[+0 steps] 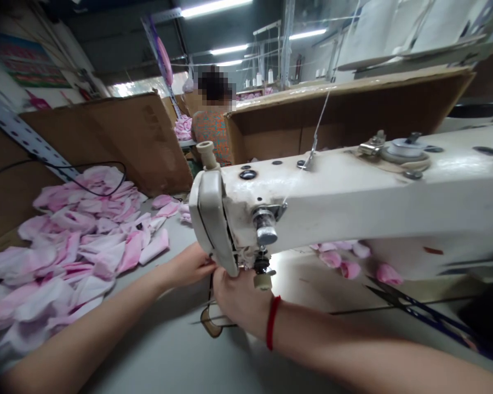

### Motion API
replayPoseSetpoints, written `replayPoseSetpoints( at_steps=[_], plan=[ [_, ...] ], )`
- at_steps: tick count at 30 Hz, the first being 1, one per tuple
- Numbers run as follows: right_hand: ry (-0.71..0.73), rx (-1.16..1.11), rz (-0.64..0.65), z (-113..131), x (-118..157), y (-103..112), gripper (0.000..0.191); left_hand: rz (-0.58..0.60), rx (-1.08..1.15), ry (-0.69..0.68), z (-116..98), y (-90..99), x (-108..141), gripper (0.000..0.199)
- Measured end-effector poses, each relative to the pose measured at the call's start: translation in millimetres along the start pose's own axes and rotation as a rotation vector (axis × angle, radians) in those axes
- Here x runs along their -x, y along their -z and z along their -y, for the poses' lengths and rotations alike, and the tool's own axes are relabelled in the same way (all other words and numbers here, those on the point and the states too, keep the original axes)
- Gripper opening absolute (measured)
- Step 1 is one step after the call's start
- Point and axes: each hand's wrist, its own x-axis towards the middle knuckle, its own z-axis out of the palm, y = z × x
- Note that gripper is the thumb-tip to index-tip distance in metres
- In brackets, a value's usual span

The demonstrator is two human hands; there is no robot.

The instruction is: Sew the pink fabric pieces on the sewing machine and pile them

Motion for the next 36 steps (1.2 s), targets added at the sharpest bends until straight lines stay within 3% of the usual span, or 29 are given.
replayPoseSetpoints(
  at_steps=[3, 6, 8, 13, 17, 23, 29, 36],
  plan=[
    [0.011, -0.107, 0.038, -8.2, 3.9, 1.9, 0.018, -0.038, -0.077, -0.148, -8.2, -0.8, 2.3, 0.013],
    [0.104, -0.335, 0.097, -18.6, 20.7, -3.8, 0.014, -0.146, -0.289, -0.337, -20.9, -12.5, 12.0, 0.014],
    [0.149, -0.387, 0.13, -20.9, 32.0, -10.1, 0.012, -0.19, -0.433, -0.363, -29.0, -23.7, 19.1, 0.018],
    [0.149, -0.23, 0.031, -13.4, 44.6, -18.0, 0.011, -0.269, -0.515, -0.227, -40.4, -45.0, 24.9, 0.017],
    [0.138, -0.287, 0.091, -13.5, 45.3, -10.4, 0.014, -0.323, -0.448, -0.095, -41.8, -51.6, 19.8, 0.01],
    [0.12, -0.286, 0.146, -18.8, 46.3, -6.4, 0.045, -0.324, -0.343, 0.02, -33.7, -44.1, 17.5, 0.019],
    [0.116, -0.332, 0.136, -21.2, 47.4, -7.3, 0.035, -0.246, -0.401, -0.012, -43.1, -43.6, 21.8, 0.018],
    [0.092, -0.335, 0.336, -19.5, 45.8, 5.6, 0.032, -0.341, -0.529, -0.092, -47.6, -59.0, 24.6, 0.019]
  ],
)
